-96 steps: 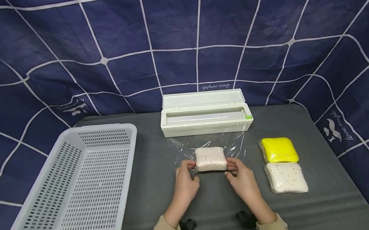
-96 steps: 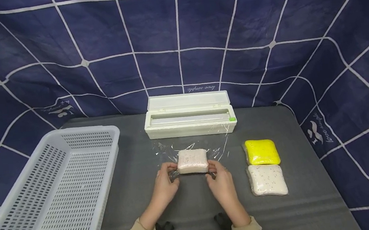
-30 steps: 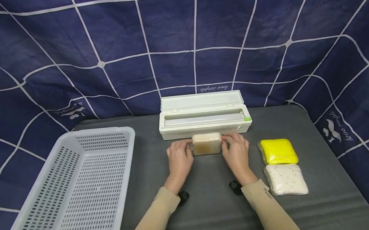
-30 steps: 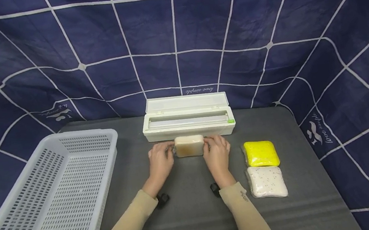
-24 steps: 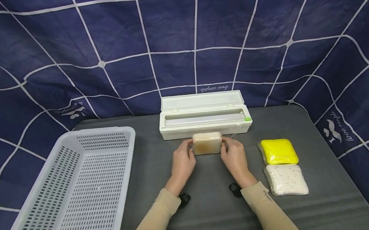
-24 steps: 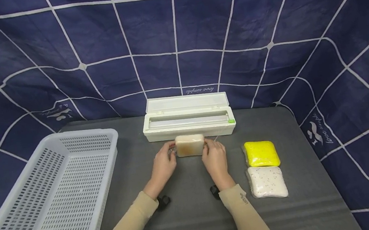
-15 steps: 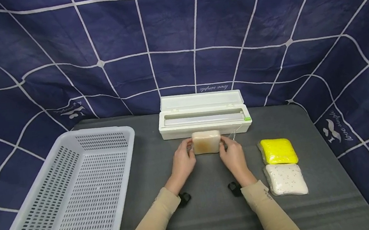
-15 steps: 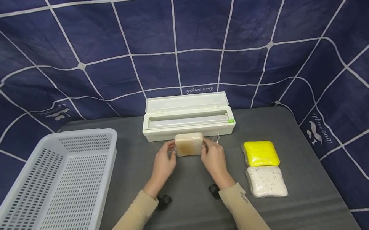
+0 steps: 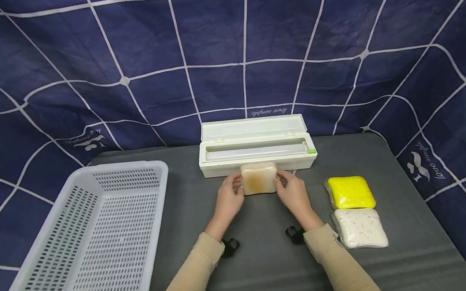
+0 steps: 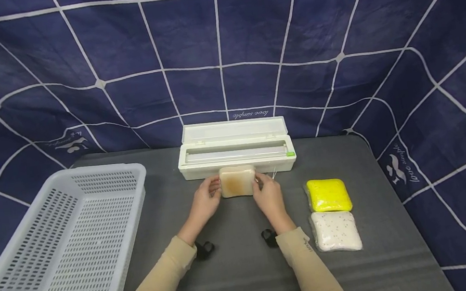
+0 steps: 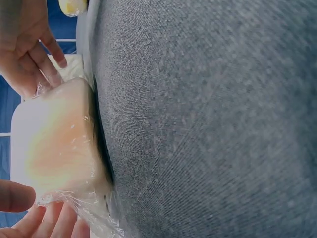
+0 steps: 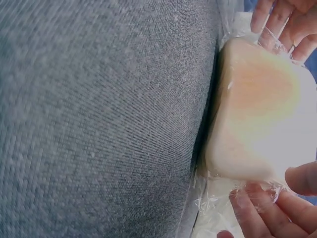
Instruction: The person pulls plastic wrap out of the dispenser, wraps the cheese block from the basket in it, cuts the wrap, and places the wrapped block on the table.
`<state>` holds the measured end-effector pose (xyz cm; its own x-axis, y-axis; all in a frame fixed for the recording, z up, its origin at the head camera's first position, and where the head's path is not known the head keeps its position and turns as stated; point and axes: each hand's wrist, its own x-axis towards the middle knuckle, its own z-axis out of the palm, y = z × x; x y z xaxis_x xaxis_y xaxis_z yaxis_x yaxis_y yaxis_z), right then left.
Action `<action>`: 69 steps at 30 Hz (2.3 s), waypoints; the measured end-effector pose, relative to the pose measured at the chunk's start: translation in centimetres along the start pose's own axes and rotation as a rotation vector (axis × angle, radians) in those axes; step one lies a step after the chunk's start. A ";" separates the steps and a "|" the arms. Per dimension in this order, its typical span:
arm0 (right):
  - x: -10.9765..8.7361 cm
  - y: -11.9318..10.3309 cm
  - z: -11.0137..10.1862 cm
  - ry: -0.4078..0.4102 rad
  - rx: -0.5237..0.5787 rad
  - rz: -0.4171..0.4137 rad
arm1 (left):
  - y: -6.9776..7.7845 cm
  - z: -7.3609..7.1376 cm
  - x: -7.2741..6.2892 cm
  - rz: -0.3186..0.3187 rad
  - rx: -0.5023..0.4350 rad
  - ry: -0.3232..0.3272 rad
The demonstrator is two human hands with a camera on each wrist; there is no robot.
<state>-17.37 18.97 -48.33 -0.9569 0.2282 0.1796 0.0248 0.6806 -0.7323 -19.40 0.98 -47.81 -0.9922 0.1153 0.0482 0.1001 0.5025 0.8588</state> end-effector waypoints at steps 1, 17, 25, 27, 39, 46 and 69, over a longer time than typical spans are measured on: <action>0.0 0.0 0.0 0.001 0.003 0.001 | 0.0 0.0 0.0 0.000 0.000 -0.002; 2.7 1.7 -4.6 0.149 0.025 0.038 | 2.2 -0.3 1.4 0.175 0.088 0.194; 5.5 3.6 -6.6 0.215 -0.017 0.036 | 5.5 1.4 3.3 0.328 0.149 0.117; 6.1 4.0 -6.9 0.181 -0.032 0.048 | 6.1 2.0 3.8 0.352 0.184 0.088; 8.4 4.9 -7.5 -0.222 -0.067 0.147 | 9.0 4.6 5.4 0.388 0.372 -0.112; 9.4 5.4 -7.6 -0.252 -0.141 0.072 | 9.9 6.4 6.8 0.406 0.384 -0.161; 9.1 6.9 -7.1 -0.181 -0.203 -0.089 | 9.5 12.5 7.8 0.391 0.488 0.031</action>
<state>-23.89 30.67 -47.05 -0.9936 0.0461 0.1036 -0.0212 0.8222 -0.5688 -25.24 17.34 -45.61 -0.8764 0.3482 0.3327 0.4712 0.7626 0.4432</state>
